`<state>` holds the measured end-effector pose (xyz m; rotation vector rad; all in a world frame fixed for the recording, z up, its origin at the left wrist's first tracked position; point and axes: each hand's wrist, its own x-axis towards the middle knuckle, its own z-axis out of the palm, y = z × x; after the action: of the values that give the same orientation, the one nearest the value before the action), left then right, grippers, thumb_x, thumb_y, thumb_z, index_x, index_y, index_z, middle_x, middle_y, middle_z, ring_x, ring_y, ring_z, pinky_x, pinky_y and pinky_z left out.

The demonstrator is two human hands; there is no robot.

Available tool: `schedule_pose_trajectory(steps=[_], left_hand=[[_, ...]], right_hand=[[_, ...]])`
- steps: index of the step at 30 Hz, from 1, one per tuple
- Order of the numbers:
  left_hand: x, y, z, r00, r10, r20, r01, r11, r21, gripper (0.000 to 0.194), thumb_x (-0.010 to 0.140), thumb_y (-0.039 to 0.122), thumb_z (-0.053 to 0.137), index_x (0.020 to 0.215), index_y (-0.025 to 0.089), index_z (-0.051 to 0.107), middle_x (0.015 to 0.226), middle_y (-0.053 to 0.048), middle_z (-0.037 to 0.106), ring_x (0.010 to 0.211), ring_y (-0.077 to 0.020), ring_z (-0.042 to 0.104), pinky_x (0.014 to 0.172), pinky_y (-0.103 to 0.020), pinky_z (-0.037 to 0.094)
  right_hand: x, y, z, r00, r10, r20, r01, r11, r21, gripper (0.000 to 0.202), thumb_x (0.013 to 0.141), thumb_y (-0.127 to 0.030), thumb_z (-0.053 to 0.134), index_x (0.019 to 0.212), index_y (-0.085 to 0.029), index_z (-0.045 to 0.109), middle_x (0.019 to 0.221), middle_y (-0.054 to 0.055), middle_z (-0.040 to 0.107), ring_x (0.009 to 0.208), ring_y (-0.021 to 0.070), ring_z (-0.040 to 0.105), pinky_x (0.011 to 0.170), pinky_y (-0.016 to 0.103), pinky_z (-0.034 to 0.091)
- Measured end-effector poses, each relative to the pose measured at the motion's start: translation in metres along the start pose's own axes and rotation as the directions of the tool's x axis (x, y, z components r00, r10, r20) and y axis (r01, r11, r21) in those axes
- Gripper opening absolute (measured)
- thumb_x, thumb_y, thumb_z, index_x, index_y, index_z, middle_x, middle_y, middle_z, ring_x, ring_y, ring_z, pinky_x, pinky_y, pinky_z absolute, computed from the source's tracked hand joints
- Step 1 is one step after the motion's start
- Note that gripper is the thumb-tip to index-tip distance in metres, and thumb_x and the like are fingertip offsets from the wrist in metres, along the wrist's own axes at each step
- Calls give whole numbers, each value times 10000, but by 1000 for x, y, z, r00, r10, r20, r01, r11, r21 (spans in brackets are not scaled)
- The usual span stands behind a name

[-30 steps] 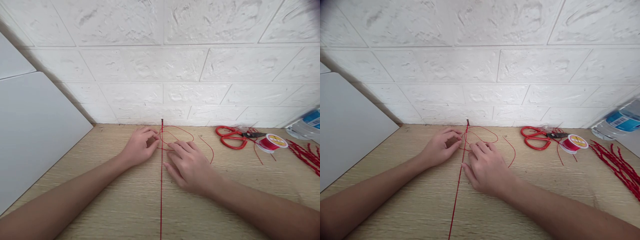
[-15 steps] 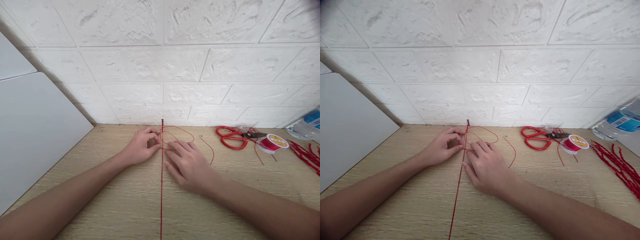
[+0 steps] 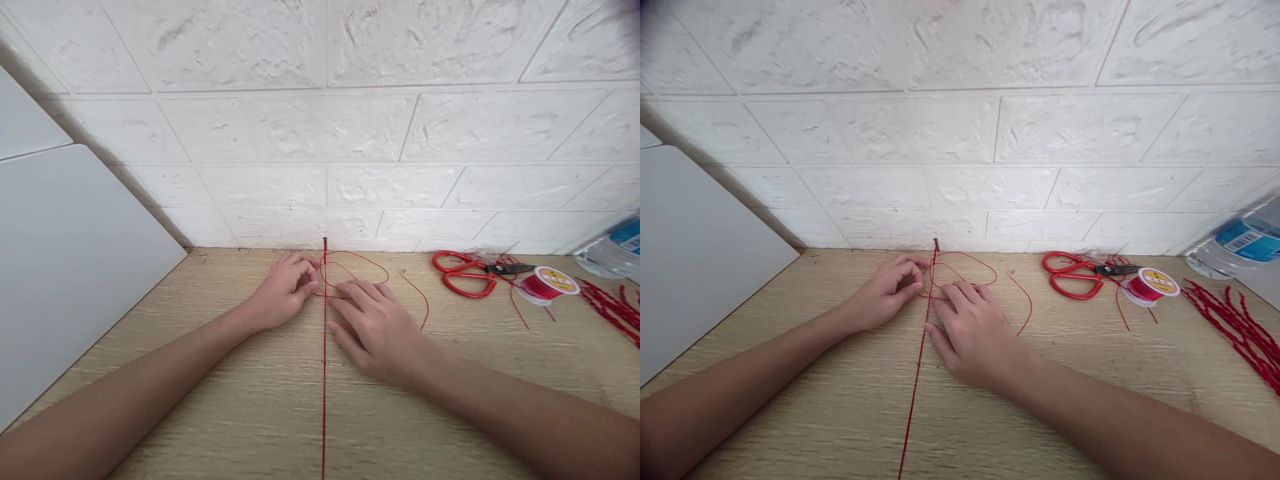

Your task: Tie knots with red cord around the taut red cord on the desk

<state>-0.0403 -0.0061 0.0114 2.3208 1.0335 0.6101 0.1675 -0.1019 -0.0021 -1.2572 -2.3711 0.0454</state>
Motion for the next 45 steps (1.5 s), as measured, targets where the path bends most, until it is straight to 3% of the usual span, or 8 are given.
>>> schedule_pose_trajectory(steps=[4, 8, 18, 22, 28, 33, 40, 45], left_hand=[[4, -10, -1, 989, -124, -75, 87, 925, -371, 205, 932, 372, 554, 834, 193, 530, 1143, -95, 676, 1086, -244, 602, 966, -434, 456], [8, -16, -4, 955, -272, -121, 89, 648, -756, 226, 928, 392, 589, 870, 195, 494, 863, -57, 718, 878, -197, 668, 895, -367, 493], [10, -10, -3, 905, -410, -118, 130, 530, -838, 266, 887, 391, 661, 896, 243, 440, 496, 125, 279, 391, -69, 230, 400, -187, 302], [6, -7, -1, 893, -421, -159, 199, 686, -700, 241, 906, 441, 604, 930, 255, 452, 491, 124, 274, 392, -74, 165, 388, -194, 132], [1, -3, -9, 936, -293, -197, 290, 956, -42, 146, 935, 366, 509, 899, 226, 527, 568, 45, 509, 494, -137, 428, 499, -257, 283], [-3, -11, -24, 964, -202, -173, 263, 813, 520, 100, 913, 272, 468, 907, 216, 551, 704, -49, 625, 589, -219, 548, 572, -304, 305], [-5, -22, -45, 953, -229, -198, 296, 560, 774, 99, 795, 119, 502, 822, 180, 576, 658, -103, 577, 664, -290, 585, 641, -368, 385], [-1, -2, -44, 992, -17, -124, 89, 792, 603, 127, 847, 288, 557, 825, 201, 647, 958, -112, 642, 955, -294, 592, 787, -386, 425]], right_hand=[[1, 0, 0, 1000, -6, -18, 6, 1000, 10, 288, 992, -305, 501, 1194, -155, 639, 1233, 138, 632, 1151, 294, 531, 950, 480, 424], [1, 0, 0, 1000, 2, -12, -2, 1000, 14, 272, 1000, -309, 483, 1143, -152, 653, 1204, 136, 641, 1128, 295, 540, 935, 476, 425], [1, 1, 0, 1000, 1, -27, -1, 1000, -5, 263, 1001, -302, 485, 1115, -157, 672, 1186, 137, 650, 1125, 295, 541, 936, 475, 424], [1, 1, 0, 999, 1, -37, -2, 1000, -12, 252, 995, -299, 493, 1103, -166, 679, 1193, 135, 651, 1136, 294, 541, 943, 474, 427], [1, 1, 1, 998, -1, -67, -1, 1000, -25, 228, 980, -292, 521, 1077, -168, 686, 1218, 134, 649, 1149, 294, 539, 954, 473, 430], [2, 1, 0, 999, 4, -53, -5, 1000, -23, 237, 990, -287, 502, 1078, -166, 687, 1199, 130, 657, 1140, 291, 540, 944, 466, 425], [1, 1, 2, 999, 8, -54, -9, 1000, -25, 243, 989, -297, 506, 1092, -169, 685, 1170, 132, 657, 1121, 291, 543, 926, 466, 422], [1, 2, 3, 998, -2, -69, 0, 1000, -27, 234, 986, -296, 513, 1085, -173, 685, 1163, 130, 660, 1105, 288, 546, 917, 461, 423]])
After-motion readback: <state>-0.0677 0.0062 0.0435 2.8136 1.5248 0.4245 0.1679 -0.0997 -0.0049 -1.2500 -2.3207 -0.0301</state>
